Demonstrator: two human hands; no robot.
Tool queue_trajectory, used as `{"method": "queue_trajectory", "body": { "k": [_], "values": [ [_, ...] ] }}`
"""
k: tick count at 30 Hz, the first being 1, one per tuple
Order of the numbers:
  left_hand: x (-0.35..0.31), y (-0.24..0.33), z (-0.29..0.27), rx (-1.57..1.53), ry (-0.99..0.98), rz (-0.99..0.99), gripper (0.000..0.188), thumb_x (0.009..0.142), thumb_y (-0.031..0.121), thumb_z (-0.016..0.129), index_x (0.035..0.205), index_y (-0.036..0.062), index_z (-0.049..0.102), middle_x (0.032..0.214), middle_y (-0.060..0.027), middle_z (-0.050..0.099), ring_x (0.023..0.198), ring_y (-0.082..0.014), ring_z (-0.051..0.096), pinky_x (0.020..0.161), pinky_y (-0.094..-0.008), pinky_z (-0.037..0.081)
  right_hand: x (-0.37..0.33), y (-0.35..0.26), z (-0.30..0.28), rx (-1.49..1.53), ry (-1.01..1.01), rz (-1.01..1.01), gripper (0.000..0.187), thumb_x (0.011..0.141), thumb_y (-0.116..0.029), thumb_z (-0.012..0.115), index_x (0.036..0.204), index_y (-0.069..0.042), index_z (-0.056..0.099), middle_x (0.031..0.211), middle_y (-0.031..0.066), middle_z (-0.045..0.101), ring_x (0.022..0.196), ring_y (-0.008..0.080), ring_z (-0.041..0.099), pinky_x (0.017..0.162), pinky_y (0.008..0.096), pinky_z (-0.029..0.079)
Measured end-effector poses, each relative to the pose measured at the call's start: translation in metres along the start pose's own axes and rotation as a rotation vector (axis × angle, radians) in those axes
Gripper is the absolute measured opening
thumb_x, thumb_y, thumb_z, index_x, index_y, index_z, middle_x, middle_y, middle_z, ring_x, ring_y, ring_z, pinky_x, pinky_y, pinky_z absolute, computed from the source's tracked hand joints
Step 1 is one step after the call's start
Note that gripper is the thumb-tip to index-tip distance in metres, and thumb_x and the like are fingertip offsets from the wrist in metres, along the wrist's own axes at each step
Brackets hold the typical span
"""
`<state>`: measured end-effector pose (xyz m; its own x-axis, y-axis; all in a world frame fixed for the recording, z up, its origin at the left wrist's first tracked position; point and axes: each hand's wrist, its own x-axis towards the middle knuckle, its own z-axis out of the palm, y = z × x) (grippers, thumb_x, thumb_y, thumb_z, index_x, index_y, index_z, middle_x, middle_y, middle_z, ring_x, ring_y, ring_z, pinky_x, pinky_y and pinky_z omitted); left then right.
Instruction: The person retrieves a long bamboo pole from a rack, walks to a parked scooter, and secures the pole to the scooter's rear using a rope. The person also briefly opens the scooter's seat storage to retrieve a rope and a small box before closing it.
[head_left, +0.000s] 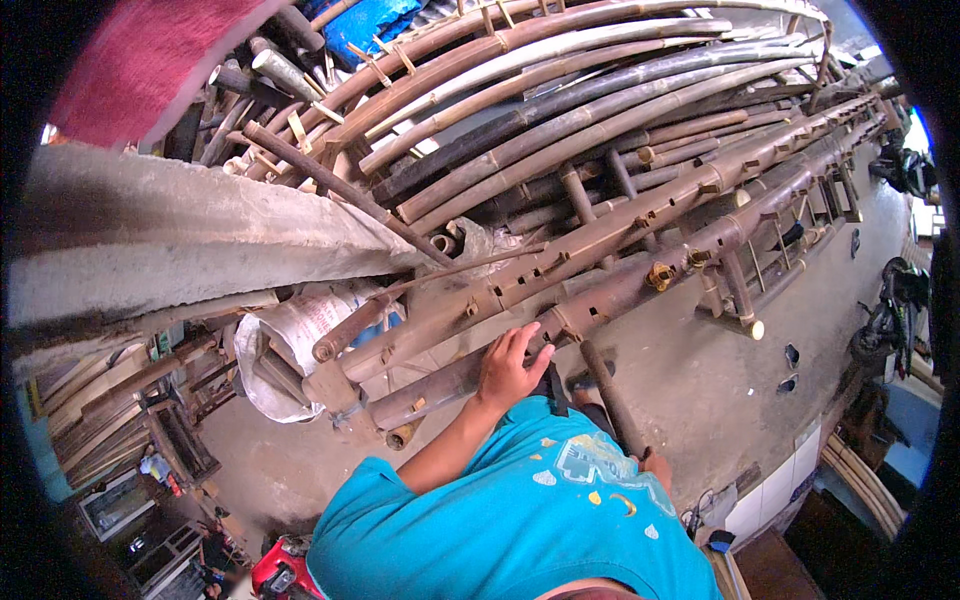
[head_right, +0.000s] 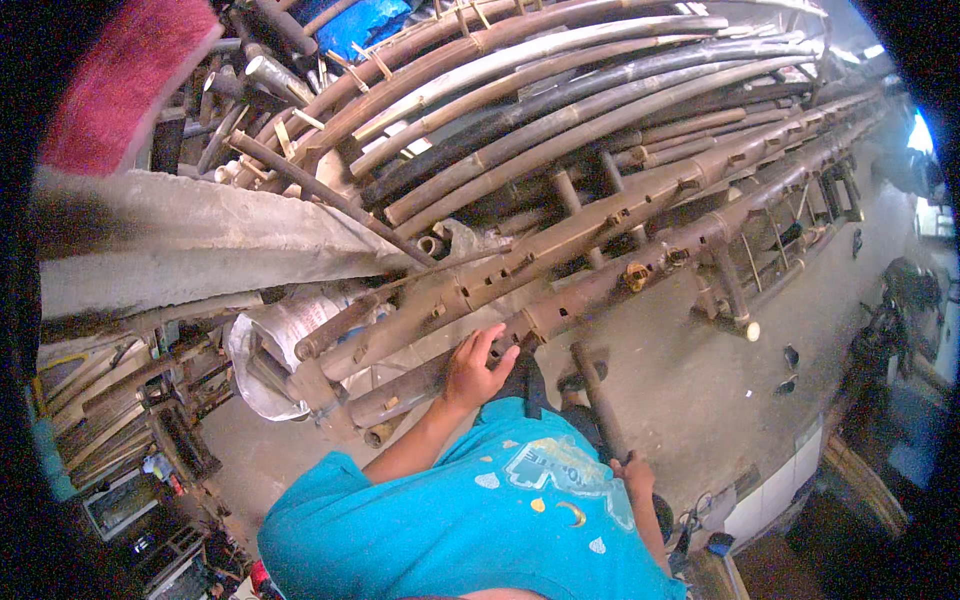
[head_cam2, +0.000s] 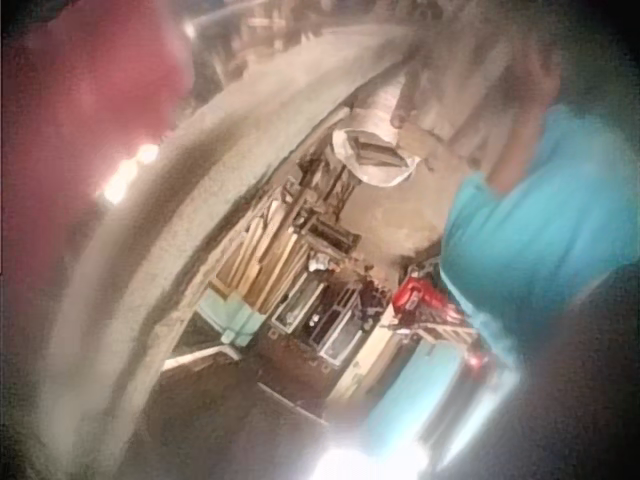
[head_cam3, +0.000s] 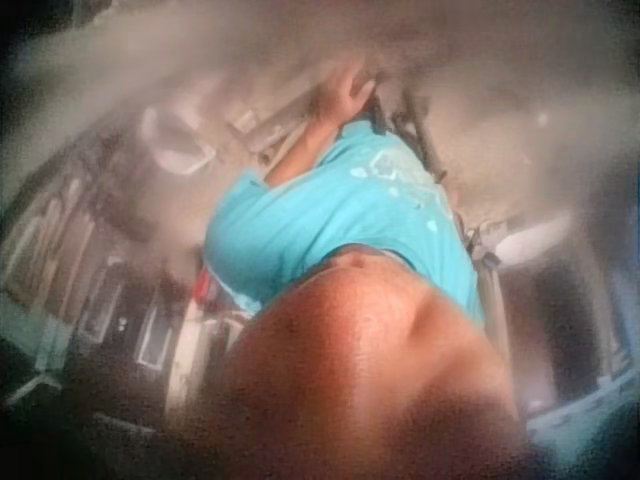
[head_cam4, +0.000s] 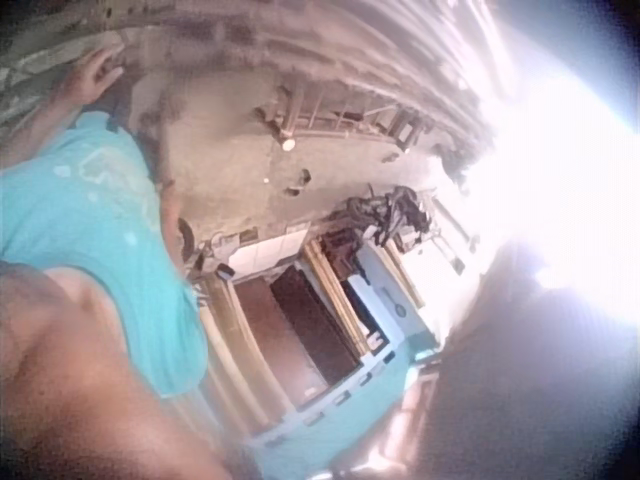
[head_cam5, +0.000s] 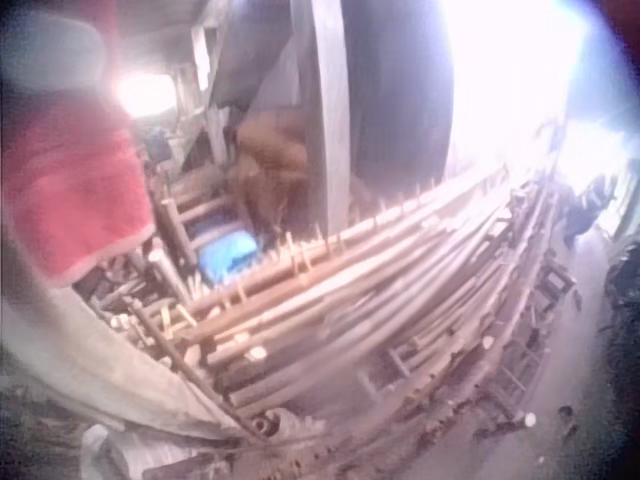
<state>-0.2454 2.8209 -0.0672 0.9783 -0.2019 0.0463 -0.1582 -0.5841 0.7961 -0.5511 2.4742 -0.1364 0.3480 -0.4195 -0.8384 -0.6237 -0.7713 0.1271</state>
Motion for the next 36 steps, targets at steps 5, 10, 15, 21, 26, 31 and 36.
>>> {"method": "queue_trajectory", "body": {
  "k": [5, 10, 15, 21, 26, 31, 36],
  "values": [
    [0.003, -0.017, 0.005, -0.146, 0.053, -0.054, 0.04, 0.085, 0.024, 0.073, 0.118, 0.0035, 0.06, 0.097, -0.0131, 0.069, 0.089, -0.0322, 0.067, 0.079, -0.0405, 0.054, 0.021, -0.029, -0.046, -0.069, -0.03, 0.028, 0.062, 0.082, -0.054, 0.068, 0.124, -0.009, 0.058, 0.108, 0.0251, 0.068, 0.103, 0.0408, 0.066, 0.085, 0.0514, 0.053],
    [0.009, -0.013, 0.002, -0.163, 0.036, -0.016, 0.037, 0.084, 0.023, 0.072, 0.112, 0.0012, 0.062, 0.098, -0.0146, 0.068, 0.089, -0.0327, 0.066, 0.08, -0.0409, 0.053, 0.034, -0.053, -0.089, -0.077, -0.023, -0.001, 0.06, 0.083, -0.049, 0.068, 0.125, -0.009, 0.058, 0.108, 0.0246, 0.069, 0.103, 0.0413, 0.066, 0.085, 0.0503, 0.053],
    [0.008, -0.02, 0.006, -0.113, 0.007, 0.019, 0.032, 0.084, 0.023, 0.071, 0.105, 0.001, 0.063, 0.098, -0.0162, 0.068, 0.091, -0.035, 0.066, 0.081, -0.042, 0.053, 0.041, -0.081, -0.115, -0.103, -0.019, -0.102, 0.059, 0.082, -0.05, 0.07, 0.124, -0.009, 0.058, 0.105, 0.0235, 0.069, 0.101, 0.0412, 0.066, 0.084, 0.0504, 0.053],
    [0.013, -0.02, 0.003, -0.104, -0.021, 0.041, 0.03, 0.084, 0.024, 0.071, 0.102, 0.0008, 0.064, 0.1, -0.0183, 0.067, 0.093, -0.0369, 0.065, 0.084, -0.0432, 0.053, 0.06, -0.097, -0.114, -0.114, -0.089, -0.11, 0.057, 0.085, -0.049, 0.068, 0.125, -0.01, 0.057, 0.104, 0.0223, 0.07, 0.101, 0.041, 0.067, 0.085, 0.0512, 0.053],
    [0.016, -0.02, 0.005, -0.036, -0.047, 0.012, 0.028, 0.083, 0.021, 0.07, 0.1, 0.0001, 0.065, 0.099, -0.0188, 0.066, 0.092, -0.0368, 0.065, 0.084, -0.0439, 0.053, 0.074, -0.099, -0.105, -0.072, -0.176, -0.099, 0.062, 0.086, -0.052, 0.065, 0.13, -0.009, 0.053, 0.109, 0.0226, 0.069, 0.104, 0.0411, 0.066, 0.087, 0.0526, 0.052],
    [0.011, -0.024, 0.012, -0.022, -0.058, 0.06, 0.025, 0.083, 0.02, 0.068, 0.099, 0.0005, 0.065, 0.097, -0.0196, 0.065, 0.09, -0.0379, 0.064, 0.082, -0.0441, 0.053, 0.064, -0.089, -0.107, 0.017, -0.129, -0.066, 0.063, 0.086, -0.055, 0.063, 0.127, -0.008, 0.054, 0.11, 0.0218, 0.069, 0.104, 0.0398, 0.066, 0.087, 0.0514, 0.053],
    [0.017, -0.019, 0.011, 0.01, -0.092, 0.093, 0.025, 0.083, 0.021, 0.067, 0.098, 0.0008, 0.065, 0.097, -0.0194, 0.065, 0.088, -0.0385, 0.063, 0.079, -0.0462, 0.051, 0.06, -0.083, -0.115, 0.048, -0.158, -0.013, 0.062, 0.085, -0.056, 0.061, 0.126, -0.009, 0.061, 0.113, 0.0215, 0.068, 0.108, 0.0384, 0.065, 0.091, 0.0478, 0.052]
  ]
}}
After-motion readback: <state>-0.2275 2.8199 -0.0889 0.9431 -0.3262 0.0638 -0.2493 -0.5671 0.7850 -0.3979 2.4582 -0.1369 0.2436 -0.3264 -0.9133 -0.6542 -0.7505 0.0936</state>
